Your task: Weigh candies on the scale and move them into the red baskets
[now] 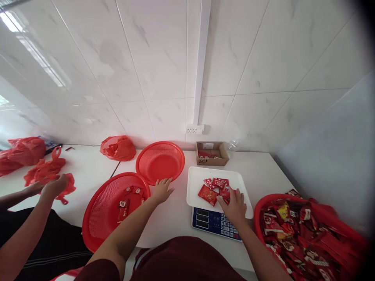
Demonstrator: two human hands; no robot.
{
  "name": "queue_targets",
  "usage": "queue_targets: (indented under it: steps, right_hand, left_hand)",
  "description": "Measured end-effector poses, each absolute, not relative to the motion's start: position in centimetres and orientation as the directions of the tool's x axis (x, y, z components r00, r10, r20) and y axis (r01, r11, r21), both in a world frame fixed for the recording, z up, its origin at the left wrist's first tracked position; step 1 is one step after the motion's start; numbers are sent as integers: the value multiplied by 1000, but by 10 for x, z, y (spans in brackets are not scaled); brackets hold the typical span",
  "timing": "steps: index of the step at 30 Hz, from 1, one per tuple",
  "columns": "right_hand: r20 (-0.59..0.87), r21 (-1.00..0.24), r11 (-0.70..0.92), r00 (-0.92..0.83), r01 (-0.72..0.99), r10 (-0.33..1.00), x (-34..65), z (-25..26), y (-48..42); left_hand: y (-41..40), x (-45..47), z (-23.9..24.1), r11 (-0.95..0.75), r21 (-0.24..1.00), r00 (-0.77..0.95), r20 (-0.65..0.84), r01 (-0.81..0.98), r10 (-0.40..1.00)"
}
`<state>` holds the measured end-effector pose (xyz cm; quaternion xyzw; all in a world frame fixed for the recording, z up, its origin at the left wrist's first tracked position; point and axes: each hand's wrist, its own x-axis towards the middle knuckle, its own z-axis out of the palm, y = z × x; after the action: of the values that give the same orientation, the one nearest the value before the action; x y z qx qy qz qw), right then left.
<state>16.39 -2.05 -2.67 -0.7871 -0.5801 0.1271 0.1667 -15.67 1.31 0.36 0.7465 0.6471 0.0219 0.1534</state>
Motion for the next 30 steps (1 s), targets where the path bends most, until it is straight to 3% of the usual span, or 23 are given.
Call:
queue_targets:
  steps: [3,6,9,13,20,24,30]
  right_hand:
    - [-119,-382,-261,233,887,965,146,-21,7]
    - [-167,-308,-138,89,941,982,131,-22,15]
    - [-102,-241,-11,-14,970,995,129,-32,11]
    - [81,-259,89,-70,962,994,144,-46,10]
    - [246,-523,143,-11,840,969,168,-57,28]
    - [189,-776,47,161,629,969,176,-48,36]
    - [62,-865,-153,403,478,913,182,-26,44]
  left_hand:
    - [7,-150,3,-146,323,193,-120,935,974]
    - [-6,-152,-1,-241,374,289,-75,895,954]
    - [-19,-155,-4,-279,397,320,-39,874,946]
    - [-29,-160,-6,-276,415,315,-27,867,949]
    - [-33,-161,-9,-278,411,302,7,868,953]
    - [-35,-160,-11,-288,403,307,19,869,952]
    - [-35,-163,-12,-290,423,313,16,858,950]
